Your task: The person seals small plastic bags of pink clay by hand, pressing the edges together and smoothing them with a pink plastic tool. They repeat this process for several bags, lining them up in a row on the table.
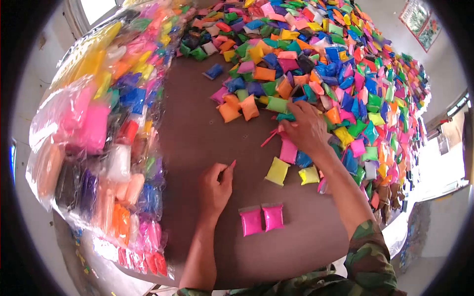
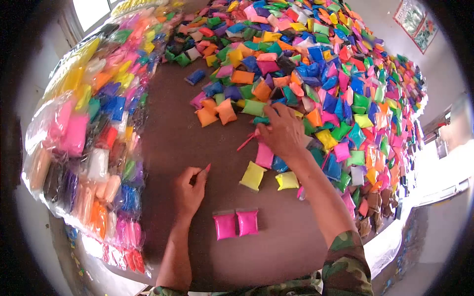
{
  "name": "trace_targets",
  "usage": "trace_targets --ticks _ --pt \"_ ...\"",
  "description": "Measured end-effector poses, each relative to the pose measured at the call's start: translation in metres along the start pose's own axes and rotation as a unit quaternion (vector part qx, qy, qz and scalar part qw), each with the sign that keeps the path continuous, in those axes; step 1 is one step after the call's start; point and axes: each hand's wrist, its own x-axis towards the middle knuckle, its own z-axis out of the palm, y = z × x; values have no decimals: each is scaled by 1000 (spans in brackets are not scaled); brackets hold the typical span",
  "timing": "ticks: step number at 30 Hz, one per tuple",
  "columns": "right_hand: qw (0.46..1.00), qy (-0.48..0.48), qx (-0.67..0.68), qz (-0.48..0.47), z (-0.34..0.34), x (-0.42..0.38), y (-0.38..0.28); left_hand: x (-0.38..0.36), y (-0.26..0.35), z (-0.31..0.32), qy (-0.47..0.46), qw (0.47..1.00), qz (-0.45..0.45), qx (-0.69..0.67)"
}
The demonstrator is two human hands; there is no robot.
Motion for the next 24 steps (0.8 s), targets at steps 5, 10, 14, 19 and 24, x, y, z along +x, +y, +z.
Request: trace_targets --ticks 5,10,14,19,24 --pt "999 -13 41 -12 18 4 0 0 3 0 -10 998 -50 -24" --pt "996 -64 62 -4 20 -1 -10 -1 5 -2 -12 998 -67 -1" --pt "992 -101 69 -31 15 -6 -24 2 12 -7 -17 998 -67 -12" --pt "988 -106 85 -67 1 -22 -29 0 5 -4 -18 997 -70 -6" --pt "977 -116 166 -66 -10 -35 -24 -2 -2 -2 -13 998 -68 -11"
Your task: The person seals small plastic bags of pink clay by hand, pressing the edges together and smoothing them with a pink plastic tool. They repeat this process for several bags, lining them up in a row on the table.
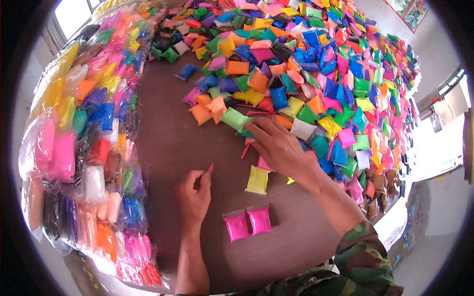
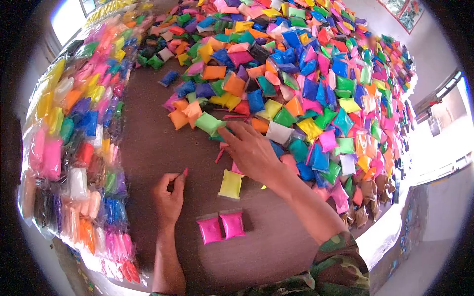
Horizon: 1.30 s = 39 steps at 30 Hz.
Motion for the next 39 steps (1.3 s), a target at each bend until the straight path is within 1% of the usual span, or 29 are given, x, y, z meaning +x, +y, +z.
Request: trace_targets --ticks 2,5,8,11,13,14,17,20,23,26,29,32,34,36,37,39 --pt "999 25 40 -16 2 -4 2 0 1 0 5 1000 3 -5" --pt "991 85 103 11 5 -1 5 2 8 -2 4 1000 1 -3" --pt "979 201 -9 -31 -5 26 33 2 13 -4 1 1000 -7 5" --pt "967 242 -74 -21 -19 65 71 4 13 -5 -2 1000 2 18" --pt "976 204 -65 35 -29 88 83 4 7 -4 1 999 23 31" --pt "979 185 -60 63 -33 99 88 4 7 -4 3 999 18 26" --pt "976 161 -125 75 -29 129 102 3 10 -4 1 1000 -9 11" --pt "971 111 -184 102 -30 154 101 3 14 -6 -9 999 -44 -1" --pt "959 39 -215 182 -26 175 101 3 18 -8 -15 998 -53 15" --pt "959 74 -210 173 -12 178 117 4 20 -9 -9 999 -39 22" --pt "965 82 -174 177 -15 169 114 1 16 -7 -2 999 -42 15" --pt "978 72 -161 107 -9 147 112 2 18 -7 -1 999 -45 11" --pt "987 18 -104 120 -20 135 99 1 16 -6 -1 999 -38 6" --pt "990 -25 -37 135 -29 124 89 2 19 -7 -7 999 -49 -4" --pt "993 6 -87 83 -27 116 87 1 19 -7 -11 998 -55 -10" --pt "996 12 -49 75 -32 99 75 0 12 -5 -11 998 -57 -18"
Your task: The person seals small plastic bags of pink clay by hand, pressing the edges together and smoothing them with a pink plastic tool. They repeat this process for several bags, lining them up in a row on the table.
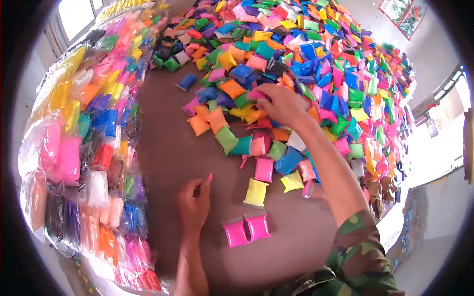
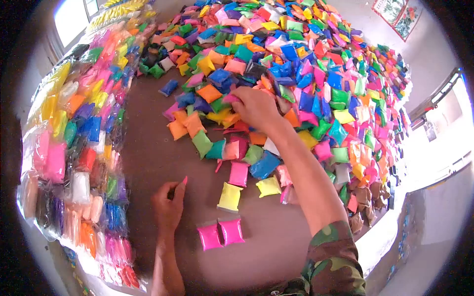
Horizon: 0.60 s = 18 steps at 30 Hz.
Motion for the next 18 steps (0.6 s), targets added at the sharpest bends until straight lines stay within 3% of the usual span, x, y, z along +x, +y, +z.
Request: trace_targets --ticks 2,5,9,12,15,18 --pt "1000 5 15 -10 -3 -19 -10 0 -3 1 -3 1000 0 -5" --pt "991 104 -29 -74 15 -52 -4 0 -3 0 -4 1000 14 -2" --pt "990 88 -86 -65 4 -87 -22 2 5 -3 0 999 34 5" --pt "990 127 -42 -44 1 -104 -17 2 3 -3 3 999 46 6" --pt "973 225 -41 -40 -10 -111 -13 1 2 -2 5 999 39 16" --pt "957 204 156 132 -30 -126 -37 1 5 -3 -7 1000 14 15"
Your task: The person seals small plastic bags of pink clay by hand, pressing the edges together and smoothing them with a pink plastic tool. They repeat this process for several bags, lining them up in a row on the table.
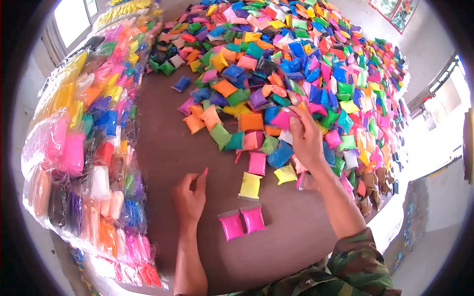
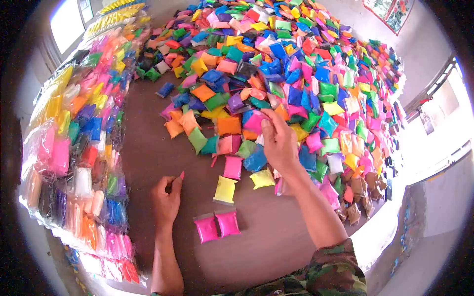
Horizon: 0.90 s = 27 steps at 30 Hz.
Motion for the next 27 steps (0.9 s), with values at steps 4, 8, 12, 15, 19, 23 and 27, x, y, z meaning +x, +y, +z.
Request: trace_targets --ticks 4,8,12,15,19,23,27 --pt "973 -34 138 180 -15 -32 2 -1 -7 2 19 999 40 13" --pt "970 -92 95 206 -42 -99 -1 -1 0 -2 20 998 52 32" --pt "982 -130 -12 136 -74 -157 5 -1 -19 6 17 998 51 10" --pt "992 -15 -128 -16 -86 -174 -6 1 -25 8 5 999 47 -16" --pt "968 -35 -225 -104 -109 -186 -15 1 -29 9 -1 999 48 -11" --pt "968 -68 -209 -124 -103 -205 -27 1 -25 9 13 996 88 10" --pt "980 -65 -160 -94 -90 -214 -39 -2 -11 1 1 996 82 29"
